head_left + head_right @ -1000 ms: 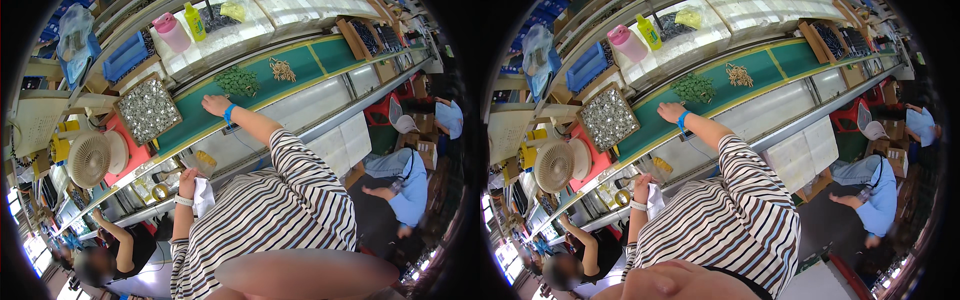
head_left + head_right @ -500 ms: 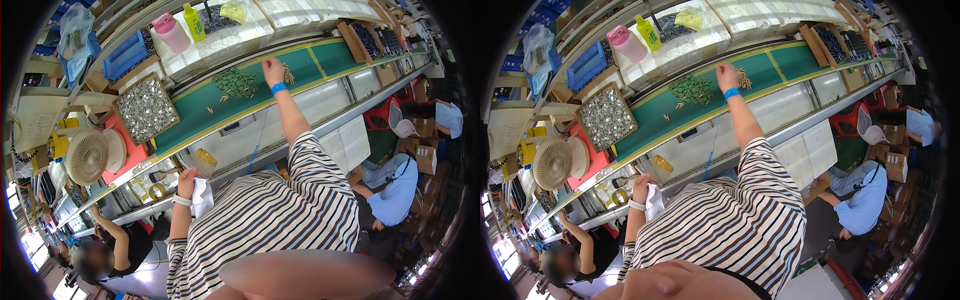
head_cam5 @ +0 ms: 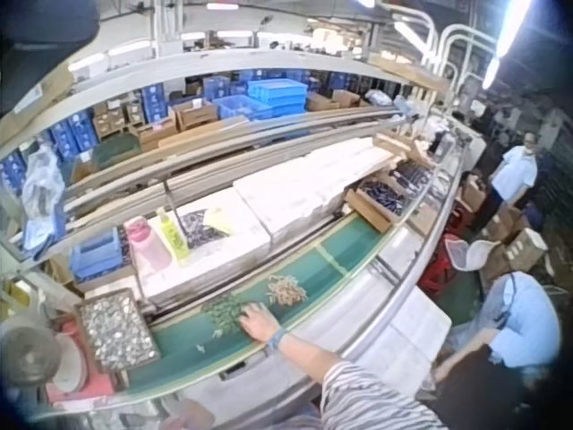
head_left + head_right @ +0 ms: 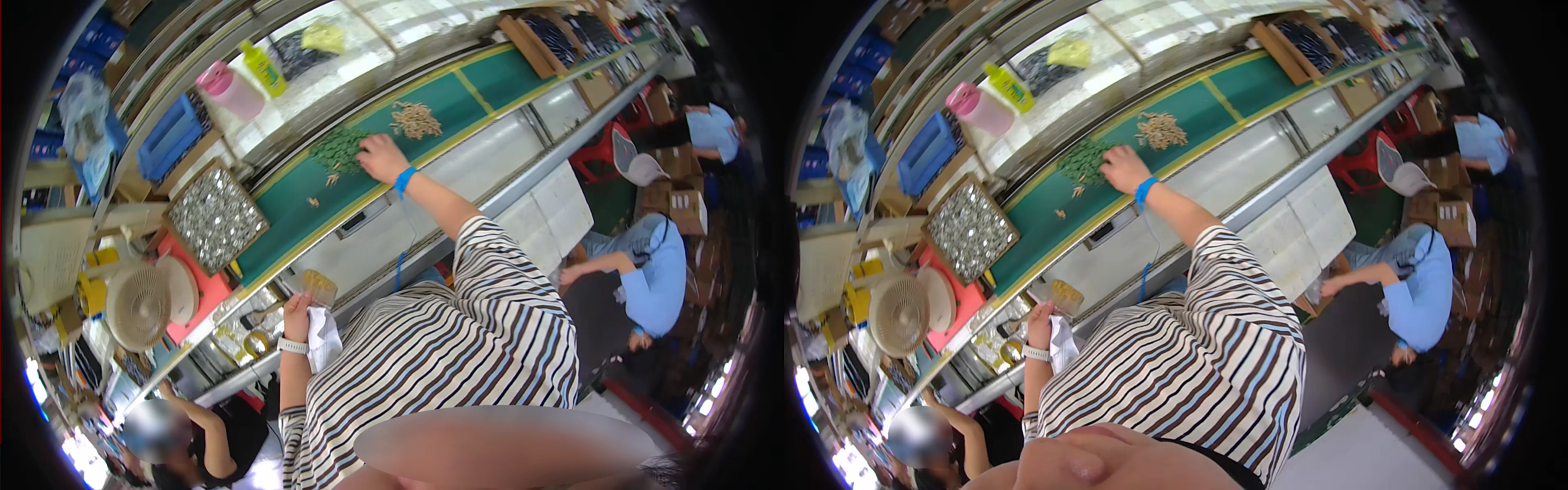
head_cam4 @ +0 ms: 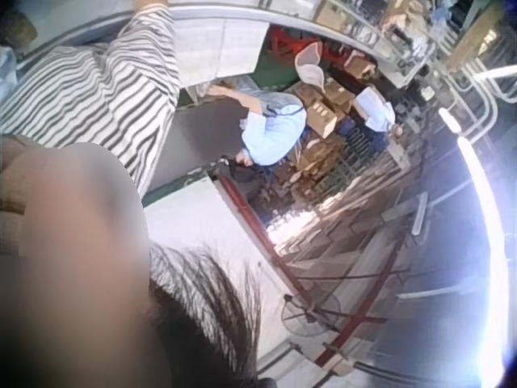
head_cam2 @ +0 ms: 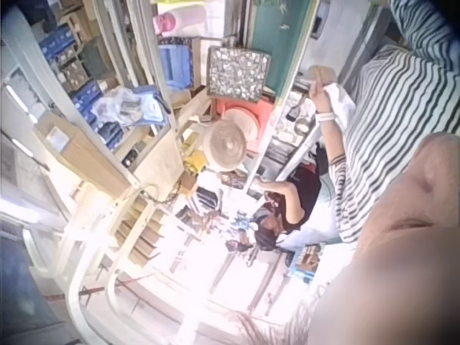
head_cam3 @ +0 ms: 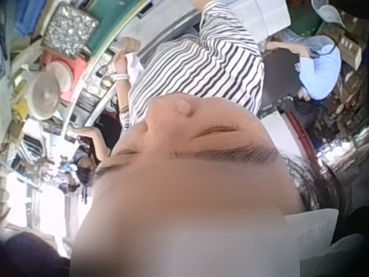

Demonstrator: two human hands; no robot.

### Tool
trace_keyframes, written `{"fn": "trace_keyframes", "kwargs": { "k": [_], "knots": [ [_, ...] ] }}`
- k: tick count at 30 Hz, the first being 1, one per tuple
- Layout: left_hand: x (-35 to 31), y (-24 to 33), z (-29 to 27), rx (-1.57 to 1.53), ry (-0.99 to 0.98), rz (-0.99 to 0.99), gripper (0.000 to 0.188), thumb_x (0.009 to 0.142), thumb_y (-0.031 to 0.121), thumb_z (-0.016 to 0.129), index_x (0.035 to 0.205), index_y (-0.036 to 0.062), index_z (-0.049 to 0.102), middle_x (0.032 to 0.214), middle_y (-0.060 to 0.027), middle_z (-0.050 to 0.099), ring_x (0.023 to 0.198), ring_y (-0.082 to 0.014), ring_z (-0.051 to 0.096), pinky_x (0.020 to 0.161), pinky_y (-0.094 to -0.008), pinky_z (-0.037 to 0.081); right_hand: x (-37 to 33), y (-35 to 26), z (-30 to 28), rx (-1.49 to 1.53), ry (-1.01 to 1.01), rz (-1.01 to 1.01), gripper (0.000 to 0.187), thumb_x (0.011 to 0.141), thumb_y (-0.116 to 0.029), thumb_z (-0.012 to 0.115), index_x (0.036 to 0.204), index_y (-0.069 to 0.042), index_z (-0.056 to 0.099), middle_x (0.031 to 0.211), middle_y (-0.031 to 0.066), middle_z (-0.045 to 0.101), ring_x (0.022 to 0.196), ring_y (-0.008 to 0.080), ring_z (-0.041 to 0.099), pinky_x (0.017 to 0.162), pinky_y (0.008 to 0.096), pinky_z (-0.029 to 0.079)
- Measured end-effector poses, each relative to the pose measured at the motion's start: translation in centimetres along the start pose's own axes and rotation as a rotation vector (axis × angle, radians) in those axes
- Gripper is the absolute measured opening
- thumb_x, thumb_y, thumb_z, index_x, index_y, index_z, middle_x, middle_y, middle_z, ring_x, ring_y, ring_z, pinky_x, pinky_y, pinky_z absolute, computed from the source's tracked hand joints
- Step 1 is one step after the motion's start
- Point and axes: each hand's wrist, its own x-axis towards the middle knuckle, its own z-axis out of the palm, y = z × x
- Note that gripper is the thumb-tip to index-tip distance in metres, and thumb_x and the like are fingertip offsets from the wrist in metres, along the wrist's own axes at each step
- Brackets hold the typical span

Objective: The person sorts small electronic components by hand on an assembly line, referencing a technical document.

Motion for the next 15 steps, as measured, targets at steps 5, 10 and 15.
{"fn": "trace_keyframes", "kwargs": {
  "k": [5, 10, 15],
  "knots": [
    [0.9, 0.5, 0.6, 0.089, -0.016, 0.038, 0.022, 0.084, 0.017, 0.047, 0.073, 0.0002, 0.055, 0.065, -0.0081, 0.058, 0.062, -0.0155, 0.055, 0.063, -0.0256, 0.043, -0.1, -0.2, 0.2, 0.047, 0.007, 0.080, 0.003, 0.062, -0.013, 0.056, 0.064, -0.010, 0.055, 0.080, 0.0058, 0.051, 0.080, 0.0242, 0.047, 0.071, 0.0354, 0.039],
    [0.8, 0.1, -0.1, 0.119, -0.025, 0.074, 0.023, 0.084, 0.017, 0.047, 0.070, 0.0002, 0.054, 0.065, -0.0084, 0.058, 0.063, -0.0157, 0.056, 0.062, -0.0253, 0.043, 0.0, 1.4, -0.5, 0.433, 0.274, 0.728, 0.008, 0.072, -0.013, 0.053, 0.070, -0.006, 0.056, 0.070, 0.0148, 0.055, 0.066, 0.0324, 0.053, 0.058, 0.0394, 0.043],
    [0.6, 0.0, -0.1, 0.050, -0.036, 0.048, 0.022, 0.083, 0.019, 0.047, 0.070, 0.0025, 0.054, 0.065, -0.0069, 0.058, 0.060, -0.0130, 0.054, 0.060, -0.0236, 0.041, -1.3, 3.9, -2.4, -0.322, 0.378, 0.552, 0.011, 0.065, -0.018, 0.062, 0.070, -0.009, 0.059, 0.069, 0.0095, 0.056, 0.068, 0.0281, 0.053, 0.063, 0.0391, 0.042]
  ]
}}
